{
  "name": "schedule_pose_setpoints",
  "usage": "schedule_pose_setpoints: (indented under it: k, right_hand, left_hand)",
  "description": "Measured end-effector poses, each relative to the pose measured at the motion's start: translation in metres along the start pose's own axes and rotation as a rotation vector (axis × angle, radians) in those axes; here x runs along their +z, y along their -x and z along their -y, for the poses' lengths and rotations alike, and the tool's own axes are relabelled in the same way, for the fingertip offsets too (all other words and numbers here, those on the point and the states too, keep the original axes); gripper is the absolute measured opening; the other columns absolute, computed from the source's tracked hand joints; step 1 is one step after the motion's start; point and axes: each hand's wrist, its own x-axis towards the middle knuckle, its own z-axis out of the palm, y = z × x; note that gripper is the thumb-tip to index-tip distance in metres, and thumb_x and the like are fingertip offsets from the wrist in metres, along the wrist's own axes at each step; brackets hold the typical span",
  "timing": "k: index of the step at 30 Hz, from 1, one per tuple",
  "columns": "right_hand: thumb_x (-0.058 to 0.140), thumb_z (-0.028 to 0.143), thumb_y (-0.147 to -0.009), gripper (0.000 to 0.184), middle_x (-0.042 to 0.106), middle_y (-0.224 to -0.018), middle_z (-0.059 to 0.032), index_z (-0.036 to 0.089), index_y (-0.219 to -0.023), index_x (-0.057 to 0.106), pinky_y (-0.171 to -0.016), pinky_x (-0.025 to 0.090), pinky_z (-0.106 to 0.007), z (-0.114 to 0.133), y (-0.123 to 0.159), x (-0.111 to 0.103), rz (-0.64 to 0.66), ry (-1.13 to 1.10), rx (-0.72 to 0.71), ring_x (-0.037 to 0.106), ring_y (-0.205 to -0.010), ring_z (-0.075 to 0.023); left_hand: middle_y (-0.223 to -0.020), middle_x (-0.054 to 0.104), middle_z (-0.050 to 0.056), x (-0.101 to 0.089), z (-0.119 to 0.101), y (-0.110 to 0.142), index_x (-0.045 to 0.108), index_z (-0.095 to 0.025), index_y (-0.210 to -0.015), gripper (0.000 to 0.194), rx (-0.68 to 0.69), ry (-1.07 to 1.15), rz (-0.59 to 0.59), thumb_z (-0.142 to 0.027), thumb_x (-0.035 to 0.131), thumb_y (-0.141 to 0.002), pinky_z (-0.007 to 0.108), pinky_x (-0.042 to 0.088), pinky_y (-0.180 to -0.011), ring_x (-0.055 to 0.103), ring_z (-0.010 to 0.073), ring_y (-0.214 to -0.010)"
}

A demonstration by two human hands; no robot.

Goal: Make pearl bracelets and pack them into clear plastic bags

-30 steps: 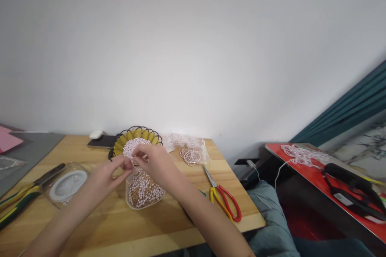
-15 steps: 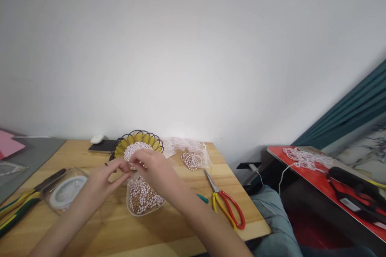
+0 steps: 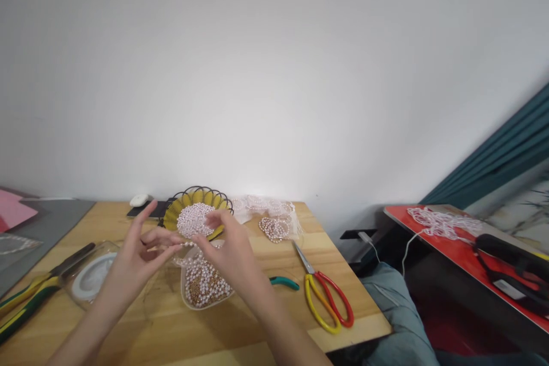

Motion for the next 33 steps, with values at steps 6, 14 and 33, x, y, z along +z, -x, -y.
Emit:
schedule_pose_setpoints:
  k: [6, 14, 33]
  right_hand:
    - [0.070, 0.026, -0.083, 0.011, 0.069, -0.071, 0.0004, 0.021, -0.074, 0.066, -0.067, 0.052, -0.030, -0.015, 0.002, 0.006, 0.160, -0.350, 0.249, 0.065, -0.067, -0.0157]
    - [0.070, 0.030, -0.085, 0.011, 0.075, -0.071, 0.0001, 0.022, -0.091, 0.073, -0.060, 0.051, -0.028, -0.013, 0.007, -0.003, 0.238, -0.486, 0.293, 0.068, -0.064, -0.0156]
    - [0.061, 0.042, -0.094, 0.023, 0.065, -0.069, 0.0013, 0.023, -0.080, 0.064, -0.059, 0.050, -0.027, -0.018, 0.018, -0.013, 0.342, -0.613, 0.190, 0.064, -0.061, -0.0138]
  left_hand:
    - [-0.090, 0.080, 0.006, -0.008, 0.003, -0.002, 0.076, -0.022, -0.092, 0.022, -0.082, -0.032, 0.201, -0.042, 0.071, -0.085, 0.032, 0.065, -0.073, 0.076, 0.0243, -0.087]
    - [-0.098, 0.083, 0.006, -0.017, -0.002, 0.004, 0.081, -0.026, -0.105, 0.027, -0.013, -0.160, 0.262, -0.041, 0.062, -0.093, 0.033, 0.065, -0.076, 0.078, 0.0232, -0.087]
    - [-0.089, 0.084, 0.003, -0.038, -0.001, 0.016, 0.080, -0.035, -0.110, 0.027, 0.136, -0.051, 0.478, -0.027, 0.062, -0.091, 0.030, 0.061, -0.064, 0.077, 0.0208, -0.074]
